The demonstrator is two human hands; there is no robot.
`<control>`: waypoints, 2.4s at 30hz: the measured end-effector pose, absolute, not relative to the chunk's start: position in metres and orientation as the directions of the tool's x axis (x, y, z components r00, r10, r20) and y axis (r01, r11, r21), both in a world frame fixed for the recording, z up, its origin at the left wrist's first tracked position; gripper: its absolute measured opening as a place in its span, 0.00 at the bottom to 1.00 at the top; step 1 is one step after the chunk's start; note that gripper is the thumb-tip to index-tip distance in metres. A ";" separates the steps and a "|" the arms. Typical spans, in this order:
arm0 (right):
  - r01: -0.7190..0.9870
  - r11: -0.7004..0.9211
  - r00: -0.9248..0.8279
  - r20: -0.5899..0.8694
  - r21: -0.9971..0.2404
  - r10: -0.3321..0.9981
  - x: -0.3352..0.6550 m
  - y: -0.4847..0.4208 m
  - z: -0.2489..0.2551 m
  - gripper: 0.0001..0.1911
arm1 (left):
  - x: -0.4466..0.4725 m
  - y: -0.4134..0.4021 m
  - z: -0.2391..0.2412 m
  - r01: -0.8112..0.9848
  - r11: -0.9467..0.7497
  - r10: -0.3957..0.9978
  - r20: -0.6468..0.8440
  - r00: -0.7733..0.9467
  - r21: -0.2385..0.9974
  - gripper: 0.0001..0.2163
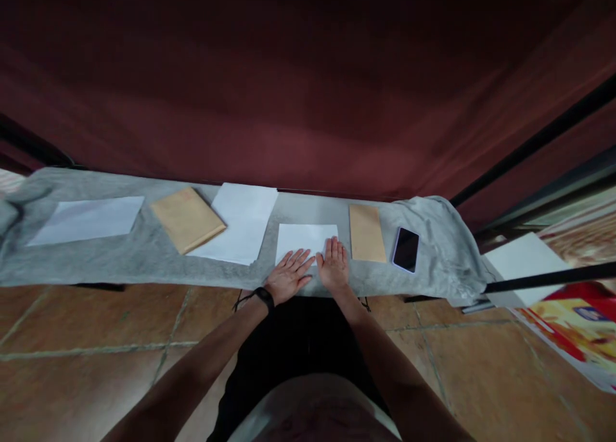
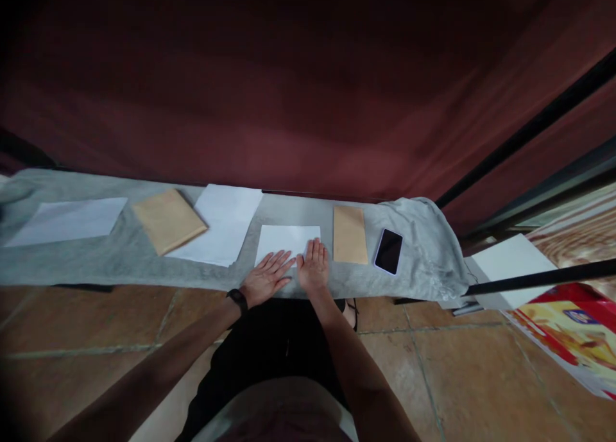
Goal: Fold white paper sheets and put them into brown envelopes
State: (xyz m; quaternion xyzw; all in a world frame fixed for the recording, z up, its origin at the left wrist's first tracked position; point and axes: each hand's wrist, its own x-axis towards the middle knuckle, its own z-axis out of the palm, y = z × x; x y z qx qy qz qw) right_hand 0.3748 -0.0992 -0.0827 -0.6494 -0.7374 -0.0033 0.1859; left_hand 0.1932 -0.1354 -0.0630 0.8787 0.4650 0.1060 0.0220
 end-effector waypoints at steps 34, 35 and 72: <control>0.932 0.272 -0.200 0.286 -0.239 0.937 0.391 -0.112 -0.075 0.31 | 0.204 -0.101 -0.066 0.878 -0.418 0.908 0.071 0.413 0.233 0.31; 0.932 0.271 -0.197 0.295 -0.239 0.935 0.391 -0.112 -0.075 0.31 | 0.208 -0.091 -0.065 0.880 -0.411 0.910 0.060 0.409 0.239 0.31; 0.719 0.614 -0.478 0.410 -0.325 0.777 0.408 -0.092 0.032 0.15 | 0.168 -0.132 -0.043 0.644 -0.114 0.854 0.405 -0.326 0.757 0.25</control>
